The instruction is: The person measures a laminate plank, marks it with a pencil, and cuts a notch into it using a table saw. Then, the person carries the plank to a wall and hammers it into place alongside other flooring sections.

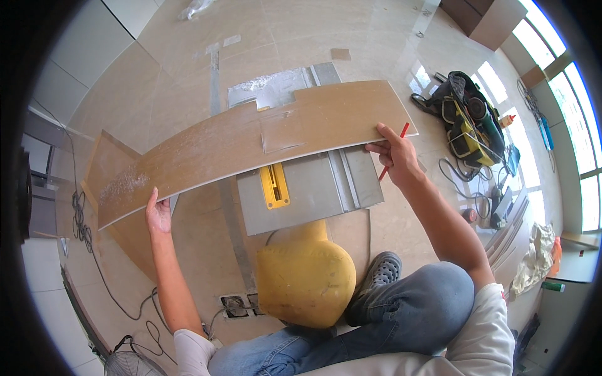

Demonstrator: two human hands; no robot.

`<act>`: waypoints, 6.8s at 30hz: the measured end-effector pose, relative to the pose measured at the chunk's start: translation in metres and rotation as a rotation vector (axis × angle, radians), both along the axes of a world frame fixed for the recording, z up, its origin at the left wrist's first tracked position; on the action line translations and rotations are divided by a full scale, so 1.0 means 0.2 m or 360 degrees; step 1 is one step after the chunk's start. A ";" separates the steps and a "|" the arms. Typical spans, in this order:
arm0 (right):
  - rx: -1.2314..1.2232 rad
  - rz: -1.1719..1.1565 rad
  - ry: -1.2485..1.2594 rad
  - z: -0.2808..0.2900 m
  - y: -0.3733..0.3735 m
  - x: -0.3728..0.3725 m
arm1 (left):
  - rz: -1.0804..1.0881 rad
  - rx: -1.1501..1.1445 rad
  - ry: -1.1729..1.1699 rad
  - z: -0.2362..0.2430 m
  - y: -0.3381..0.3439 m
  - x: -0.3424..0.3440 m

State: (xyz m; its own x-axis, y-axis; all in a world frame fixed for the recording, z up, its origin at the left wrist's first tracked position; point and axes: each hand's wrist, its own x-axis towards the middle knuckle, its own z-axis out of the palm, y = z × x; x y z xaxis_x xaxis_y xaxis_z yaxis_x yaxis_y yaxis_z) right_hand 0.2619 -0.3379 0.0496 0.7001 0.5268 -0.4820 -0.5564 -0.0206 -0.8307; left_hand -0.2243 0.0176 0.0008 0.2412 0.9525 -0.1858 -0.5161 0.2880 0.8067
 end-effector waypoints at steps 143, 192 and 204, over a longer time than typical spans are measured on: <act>-0.0201 0.0287 -0.0251 0.12 0.06 -0.03 | 0.0063 0.0044 0.0018 -0.08 0.27 -0.43; -0.0264 0.0261 -0.0283 0.12 0.07 -0.04 | 0.0086 0.0049 0.0074 -0.07 0.30 -0.42; -0.0249 0.0309 -0.0297 0.11 0.06 -0.03 | 0.0090 -0.0001 0.0009 -0.11 0.29 -0.44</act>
